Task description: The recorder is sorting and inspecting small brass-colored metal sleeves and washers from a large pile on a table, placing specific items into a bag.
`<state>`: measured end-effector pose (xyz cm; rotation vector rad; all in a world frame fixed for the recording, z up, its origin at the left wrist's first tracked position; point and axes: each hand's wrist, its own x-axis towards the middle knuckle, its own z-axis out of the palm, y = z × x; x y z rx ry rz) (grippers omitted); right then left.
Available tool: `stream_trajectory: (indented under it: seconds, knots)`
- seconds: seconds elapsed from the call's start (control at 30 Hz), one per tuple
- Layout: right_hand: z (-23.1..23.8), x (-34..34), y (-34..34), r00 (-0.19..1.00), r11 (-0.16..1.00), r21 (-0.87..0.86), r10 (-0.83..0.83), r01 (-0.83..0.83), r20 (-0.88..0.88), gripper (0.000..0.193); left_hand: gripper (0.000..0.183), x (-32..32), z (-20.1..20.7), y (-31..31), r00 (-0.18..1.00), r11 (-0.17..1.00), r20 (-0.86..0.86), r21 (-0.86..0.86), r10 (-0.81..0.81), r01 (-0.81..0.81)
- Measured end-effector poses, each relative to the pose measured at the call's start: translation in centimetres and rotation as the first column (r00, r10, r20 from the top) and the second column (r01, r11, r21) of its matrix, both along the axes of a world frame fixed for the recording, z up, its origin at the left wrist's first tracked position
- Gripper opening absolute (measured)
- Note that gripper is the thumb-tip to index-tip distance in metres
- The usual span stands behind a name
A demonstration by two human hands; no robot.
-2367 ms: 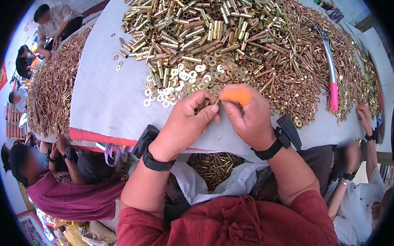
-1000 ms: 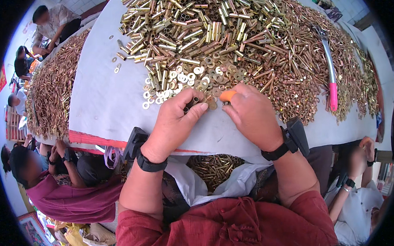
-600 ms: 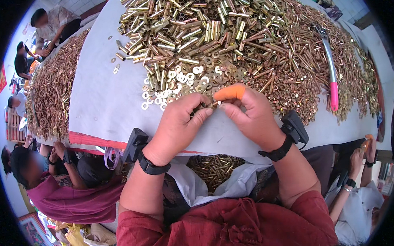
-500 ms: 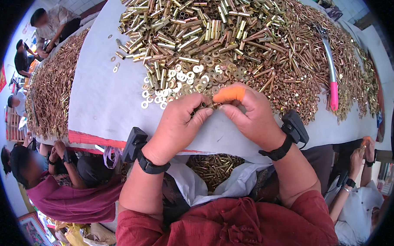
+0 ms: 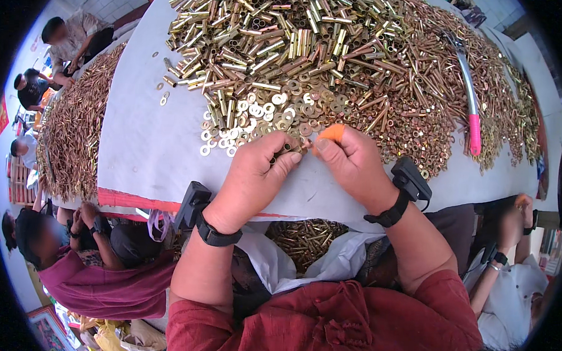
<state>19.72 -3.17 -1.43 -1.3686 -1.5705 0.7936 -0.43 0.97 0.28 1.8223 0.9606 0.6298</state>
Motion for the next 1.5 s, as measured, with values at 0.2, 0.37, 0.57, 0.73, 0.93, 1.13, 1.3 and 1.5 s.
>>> stream_trajectory:
  seconds: [0.2,0.37,0.57,0.73,0.93,1.13,1.3,1.5]
  knots:
    - [0.5,0.1,0.1,0.974,0.992,-0.099,0.054,-0.077,-0.222,0.028,0.013,0.0,-0.3,0.0,0.998,1.000,0.055,-0.011,0.011,-0.010]
    - [0.6,0.1,0.1,0.939,0.981,-0.168,0.031,-0.094,-0.342,0.028,0.011,0.1,-0.4,-0.1,0.999,1.000,0.050,0.010,0.019,-0.020]
    - [0.5,0.3,0.1,0.931,0.974,-0.186,0.056,-0.130,-0.360,0.026,0.007,0.2,-0.2,-0.2,0.997,0.996,0.050,-0.075,0.057,-0.053]
    - [0.4,-0.6,-0.3,0.886,0.987,-0.151,-0.014,-0.063,-0.463,0.025,0.008,0.9,-0.4,-0.3,0.990,0.993,0.090,-0.052,0.110,-0.106]
    - [1.6,2.1,-0.8,0.980,0.949,-0.259,0.148,-0.178,-0.130,0.016,0.010,0.7,0.3,-0.3,0.998,0.997,0.027,-0.035,0.063,-0.062]
    - [3.6,7.0,-0.1,0.706,0.936,0.332,-0.314,0.118,0.635,0.024,0.016,0.9,2.1,-1.8,0.895,0.893,-0.031,-0.098,-0.445,0.440]
    - [3.5,6.9,-0.2,0.652,0.957,0.284,-0.253,0.060,0.715,0.025,0.019,1.3,0.9,-1.2,0.968,0.952,0.113,-0.187,-0.223,0.241]
    - [2.6,5.9,0.4,0.618,0.931,0.359,-0.321,0.068,0.717,0.020,0.032,1.5,1.0,-0.6,0.959,0.885,0.283,-0.443,-0.012,0.142]
